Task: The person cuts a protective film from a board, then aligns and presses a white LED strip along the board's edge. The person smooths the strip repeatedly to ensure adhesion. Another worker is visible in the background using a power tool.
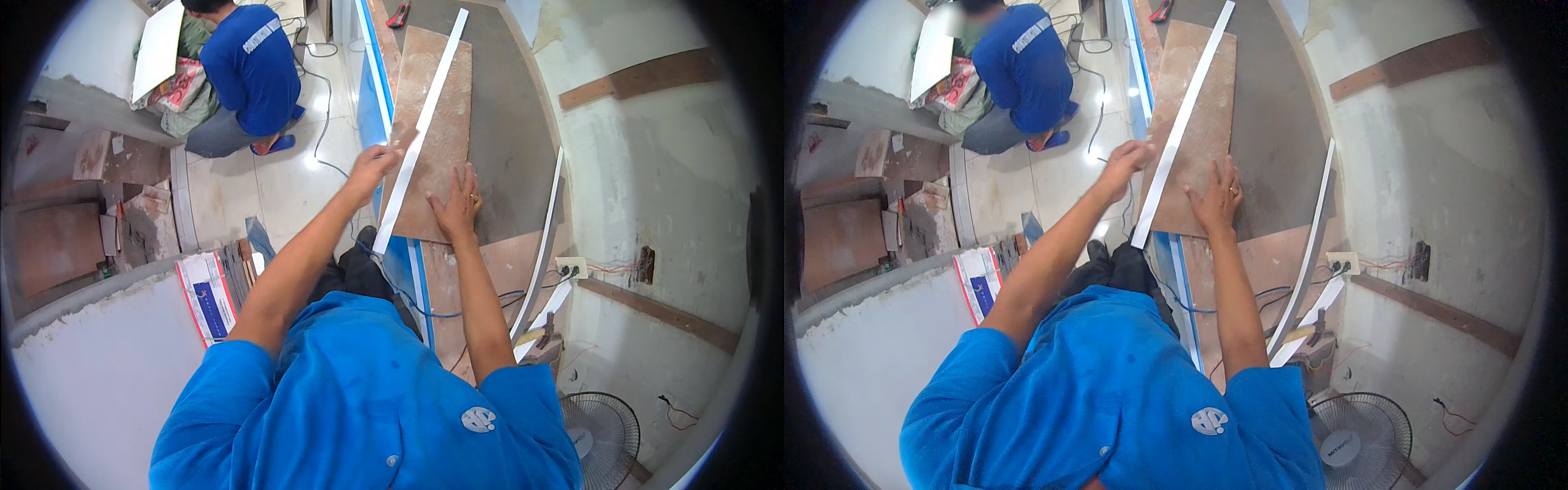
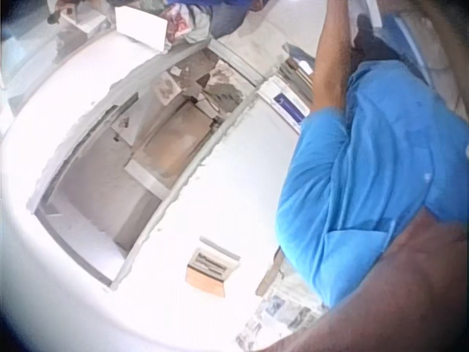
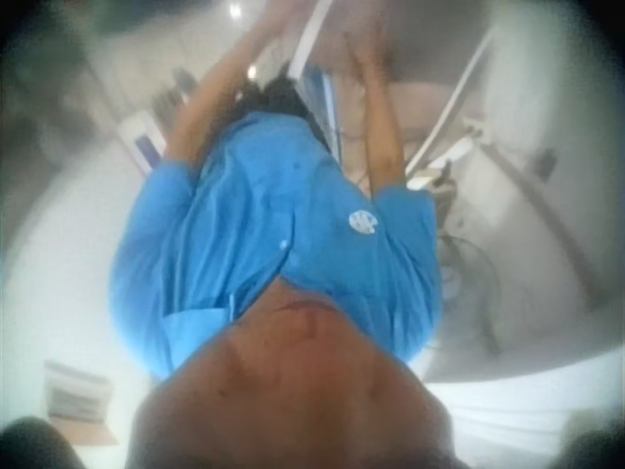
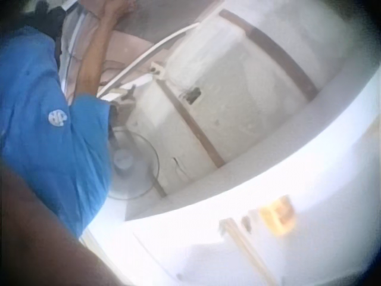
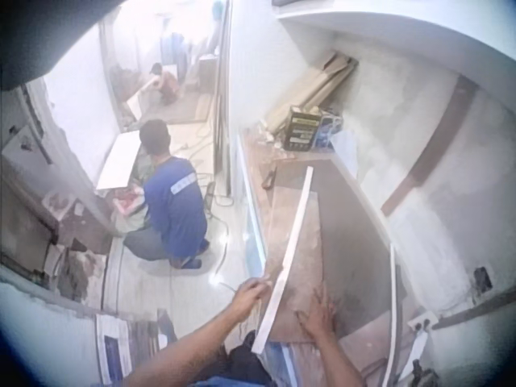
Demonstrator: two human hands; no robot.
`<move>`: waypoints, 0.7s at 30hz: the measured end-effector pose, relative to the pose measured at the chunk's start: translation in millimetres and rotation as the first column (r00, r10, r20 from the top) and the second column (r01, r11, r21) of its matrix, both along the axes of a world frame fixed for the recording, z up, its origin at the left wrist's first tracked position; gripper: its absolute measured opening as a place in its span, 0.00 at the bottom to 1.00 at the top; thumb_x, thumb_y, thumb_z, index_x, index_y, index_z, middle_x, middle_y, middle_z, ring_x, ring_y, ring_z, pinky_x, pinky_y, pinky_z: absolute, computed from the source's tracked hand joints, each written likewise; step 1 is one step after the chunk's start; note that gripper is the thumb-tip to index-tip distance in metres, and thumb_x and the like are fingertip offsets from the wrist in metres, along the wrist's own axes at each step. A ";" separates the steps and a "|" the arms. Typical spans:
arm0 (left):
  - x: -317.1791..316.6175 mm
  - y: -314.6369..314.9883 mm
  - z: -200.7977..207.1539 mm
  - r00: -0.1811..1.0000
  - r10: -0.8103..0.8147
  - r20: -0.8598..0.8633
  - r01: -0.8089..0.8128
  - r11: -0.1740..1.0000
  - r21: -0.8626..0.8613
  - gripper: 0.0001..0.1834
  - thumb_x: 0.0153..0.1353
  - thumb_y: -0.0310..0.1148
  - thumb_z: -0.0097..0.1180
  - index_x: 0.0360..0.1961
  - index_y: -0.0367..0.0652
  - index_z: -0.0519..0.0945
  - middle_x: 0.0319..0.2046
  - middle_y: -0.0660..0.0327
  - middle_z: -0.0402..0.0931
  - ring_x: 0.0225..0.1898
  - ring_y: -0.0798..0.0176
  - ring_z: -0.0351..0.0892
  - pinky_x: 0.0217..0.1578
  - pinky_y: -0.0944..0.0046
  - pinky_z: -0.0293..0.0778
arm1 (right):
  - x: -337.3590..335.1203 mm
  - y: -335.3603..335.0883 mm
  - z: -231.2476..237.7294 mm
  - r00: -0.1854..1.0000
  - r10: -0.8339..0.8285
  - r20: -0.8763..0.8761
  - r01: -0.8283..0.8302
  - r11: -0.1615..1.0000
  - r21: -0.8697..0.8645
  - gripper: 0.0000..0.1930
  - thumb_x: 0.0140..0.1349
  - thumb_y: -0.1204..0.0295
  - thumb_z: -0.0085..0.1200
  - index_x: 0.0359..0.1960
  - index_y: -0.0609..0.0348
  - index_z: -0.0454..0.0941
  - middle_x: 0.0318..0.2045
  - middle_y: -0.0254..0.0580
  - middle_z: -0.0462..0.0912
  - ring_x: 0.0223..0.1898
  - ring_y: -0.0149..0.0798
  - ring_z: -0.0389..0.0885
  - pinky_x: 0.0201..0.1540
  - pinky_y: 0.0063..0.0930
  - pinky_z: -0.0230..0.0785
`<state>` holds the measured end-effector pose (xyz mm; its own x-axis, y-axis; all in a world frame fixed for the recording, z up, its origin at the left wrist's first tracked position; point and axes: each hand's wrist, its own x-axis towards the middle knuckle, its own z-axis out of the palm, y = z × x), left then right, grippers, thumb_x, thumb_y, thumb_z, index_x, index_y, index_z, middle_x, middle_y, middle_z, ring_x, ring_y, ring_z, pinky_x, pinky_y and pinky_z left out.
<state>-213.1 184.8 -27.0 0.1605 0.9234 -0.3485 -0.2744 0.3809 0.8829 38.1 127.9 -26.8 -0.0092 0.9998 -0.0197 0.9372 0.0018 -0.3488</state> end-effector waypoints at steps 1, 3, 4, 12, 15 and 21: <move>-18.7 -15.8 6.1 0.996 0.006 0.084 0.002 0.996 -0.085 0.22 0.72 0.45 0.65 0.57 0.39 0.82 0.46 0.62 0.83 0.44 0.67 0.80 0.45 0.64 0.74 | 2.1 -6.2 1.2 0.997 0.078 0.006 -0.078 0.997 0.016 0.47 0.63 0.48 0.68 0.79 0.55 0.62 0.81 0.58 0.56 0.81 0.64 0.51 0.78 0.65 0.45; -62.8 -57.3 -2.0 0.984 0.004 0.177 0.033 0.978 -0.205 0.23 0.72 0.46 0.64 0.57 0.39 0.81 0.47 0.62 0.83 0.46 0.64 0.82 0.47 0.61 0.77 | -3.3 -10.7 2.6 0.975 0.219 -0.046 -0.223 0.969 -0.106 0.51 0.61 0.39 0.65 0.82 0.49 0.59 0.84 0.50 0.50 0.83 0.60 0.45 0.80 0.65 0.36; -84.7 -80.3 -16.8 0.983 -0.002 0.183 0.047 0.969 -0.241 0.23 0.72 0.46 0.64 0.57 0.38 0.81 0.48 0.61 0.83 0.48 0.61 0.83 0.48 0.59 0.79 | -11.2 -9.9 2.5 0.952 0.294 -0.086 -0.305 0.939 -0.159 0.54 0.60 0.35 0.64 0.83 0.46 0.58 0.86 0.47 0.48 0.85 0.59 0.42 0.81 0.64 0.32; -108.8 -186.1 -43.2 0.946 0.073 0.316 0.065 0.913 -0.404 0.35 0.74 0.43 0.63 0.76 0.43 0.67 0.54 0.61 0.78 0.46 0.61 0.84 0.44 0.61 0.82 | -72.4 7.8 -5.5 0.947 0.316 0.056 -0.306 0.941 -0.145 0.59 0.53 0.24 0.60 0.83 0.38 0.58 0.86 0.39 0.48 0.86 0.58 0.36 0.80 0.72 0.24; -104.9 -182.9 -50.0 0.938 0.014 0.346 0.113 0.932 -0.344 0.35 0.75 0.45 0.61 0.77 0.42 0.66 0.55 0.61 0.78 0.47 0.61 0.84 0.46 0.59 0.82 | -82.6 21.6 -9.6 0.946 0.316 0.066 -0.305 0.943 -0.136 0.59 0.52 0.25 0.61 0.83 0.37 0.58 0.86 0.39 0.49 0.86 0.58 0.36 0.80 0.74 0.22; -92.1 -169.1 -58.5 0.980 -0.054 0.193 0.106 0.957 -0.272 0.30 0.75 0.44 0.59 0.71 0.38 0.71 0.48 0.60 0.81 0.43 0.64 0.83 0.45 0.63 0.79 | -87.2 24.7 -19.9 0.941 0.327 0.082 -0.317 0.941 -0.118 0.60 0.49 0.27 0.65 0.83 0.36 0.58 0.87 0.35 0.46 0.86 0.59 0.35 0.78 0.77 0.23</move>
